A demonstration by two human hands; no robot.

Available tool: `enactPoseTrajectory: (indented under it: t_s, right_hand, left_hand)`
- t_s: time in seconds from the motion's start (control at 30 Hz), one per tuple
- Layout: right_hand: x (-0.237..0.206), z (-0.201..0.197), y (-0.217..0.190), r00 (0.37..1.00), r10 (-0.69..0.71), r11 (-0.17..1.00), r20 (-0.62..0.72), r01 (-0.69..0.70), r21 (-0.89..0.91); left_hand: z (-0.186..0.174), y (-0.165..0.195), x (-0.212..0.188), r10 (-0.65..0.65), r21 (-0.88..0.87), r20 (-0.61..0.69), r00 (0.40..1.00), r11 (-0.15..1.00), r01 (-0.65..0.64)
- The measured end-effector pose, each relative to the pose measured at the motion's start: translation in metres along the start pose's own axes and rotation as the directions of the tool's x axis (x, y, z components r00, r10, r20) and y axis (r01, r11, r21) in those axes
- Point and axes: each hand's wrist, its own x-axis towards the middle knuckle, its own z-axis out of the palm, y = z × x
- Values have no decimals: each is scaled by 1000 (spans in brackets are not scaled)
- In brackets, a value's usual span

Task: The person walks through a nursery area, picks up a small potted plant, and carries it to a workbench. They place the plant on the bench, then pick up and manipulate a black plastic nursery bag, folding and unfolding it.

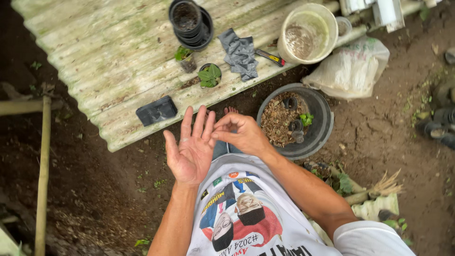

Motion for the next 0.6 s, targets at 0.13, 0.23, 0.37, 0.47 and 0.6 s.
enactPoseTrajectory:
  t_s: [0.13,0.23,0.37,0.47,0.6]
  right_hand:
    - [-14,1,14,988,113,980,-107,-94,173]
    - [-29,-14,32,952,200,957,-233,-140,253]
    - [-60,-63,60,794,177,945,-582,27,325]
    - [-97,-104,80,550,158,890,-820,279,359]
    - [-149,-141,108,198,229,844,-953,446,296]
  left_hand:
    - [-13,-1,5,-43,14,43,998,999,43]
    - [-30,2,12,-65,123,15,998,990,63]
    - [-52,13,22,-96,244,-64,993,964,108]
    - [-66,20,31,-114,317,-125,986,937,149]
    - [-77,22,48,-139,431,-219,966,874,224]
